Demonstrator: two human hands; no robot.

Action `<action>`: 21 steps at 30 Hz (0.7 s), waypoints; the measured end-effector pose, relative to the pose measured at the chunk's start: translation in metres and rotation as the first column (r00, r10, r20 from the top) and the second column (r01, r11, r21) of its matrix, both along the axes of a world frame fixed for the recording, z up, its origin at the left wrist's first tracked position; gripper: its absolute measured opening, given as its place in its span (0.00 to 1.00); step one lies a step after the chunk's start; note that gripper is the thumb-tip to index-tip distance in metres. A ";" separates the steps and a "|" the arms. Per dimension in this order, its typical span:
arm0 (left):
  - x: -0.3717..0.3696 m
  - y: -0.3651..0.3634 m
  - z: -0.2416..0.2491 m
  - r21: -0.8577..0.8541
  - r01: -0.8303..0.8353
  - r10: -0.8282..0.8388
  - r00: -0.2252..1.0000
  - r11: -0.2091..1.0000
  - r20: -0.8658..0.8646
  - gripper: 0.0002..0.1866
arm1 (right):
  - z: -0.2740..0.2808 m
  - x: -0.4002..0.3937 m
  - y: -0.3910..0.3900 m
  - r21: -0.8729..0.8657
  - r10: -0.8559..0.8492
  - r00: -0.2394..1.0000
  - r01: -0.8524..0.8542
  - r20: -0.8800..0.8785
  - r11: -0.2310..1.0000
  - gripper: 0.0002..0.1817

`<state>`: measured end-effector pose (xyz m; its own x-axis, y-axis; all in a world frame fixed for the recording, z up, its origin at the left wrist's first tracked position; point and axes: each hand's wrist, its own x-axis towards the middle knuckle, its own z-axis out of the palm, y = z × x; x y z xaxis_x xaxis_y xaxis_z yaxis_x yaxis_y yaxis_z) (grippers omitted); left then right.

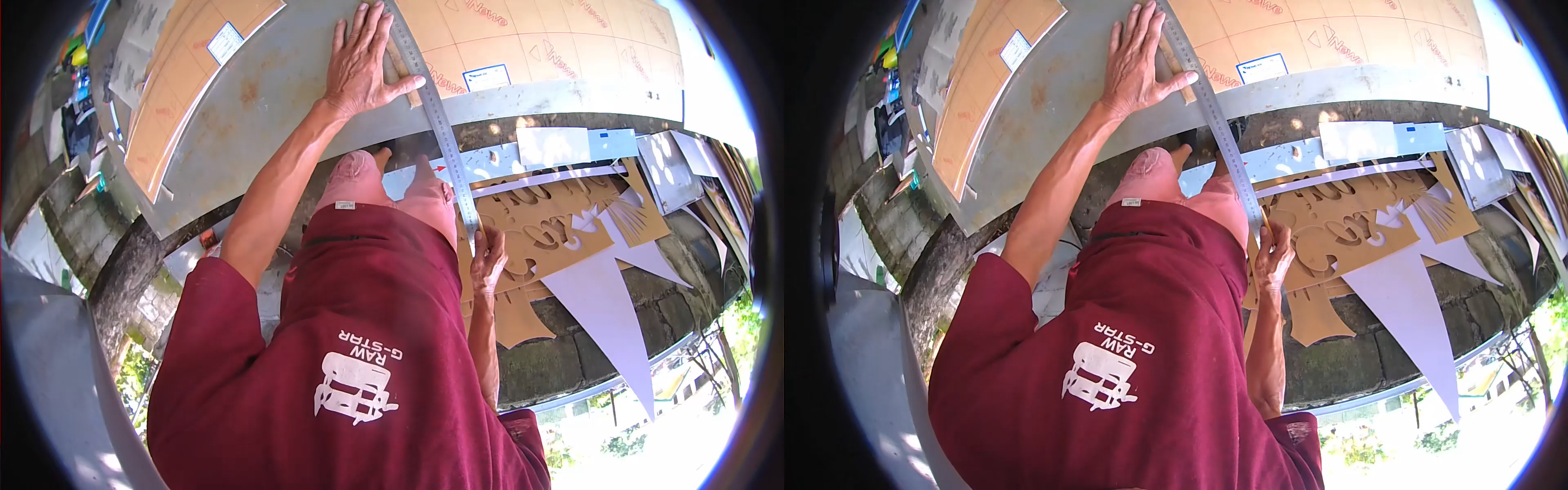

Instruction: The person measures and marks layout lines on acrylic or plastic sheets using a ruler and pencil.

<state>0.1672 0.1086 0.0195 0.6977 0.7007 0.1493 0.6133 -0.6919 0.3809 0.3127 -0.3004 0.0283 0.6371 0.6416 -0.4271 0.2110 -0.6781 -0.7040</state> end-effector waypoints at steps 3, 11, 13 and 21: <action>0.000 0.002 0.001 -0.015 0.014 -0.014 1.000 1.000 -0.013 0.62 | -0.001 0.000 -0.002 0.008 0.007 1.000 -0.007 -0.010 1.000 0.11; 0.001 0.003 -0.001 0.017 0.012 -0.012 1.000 1.000 -0.006 0.60 | -0.002 -0.001 -0.002 0.003 -0.001 0.999 0.002 -0.048 1.000 0.12; 0.001 0.003 -0.001 0.029 0.019 -0.019 1.000 0.999 0.004 0.60 | 0.000 0.000 0.000 0.021 0.005 0.999 -0.004 -0.042 1.000 0.12; 0.002 0.003 -0.001 0.062 0.013 -0.014 1.000 0.998 0.006 0.59 | 0.006 -0.001 0.001 -0.012 -0.037 0.997 0.036 -0.063 0.999 0.12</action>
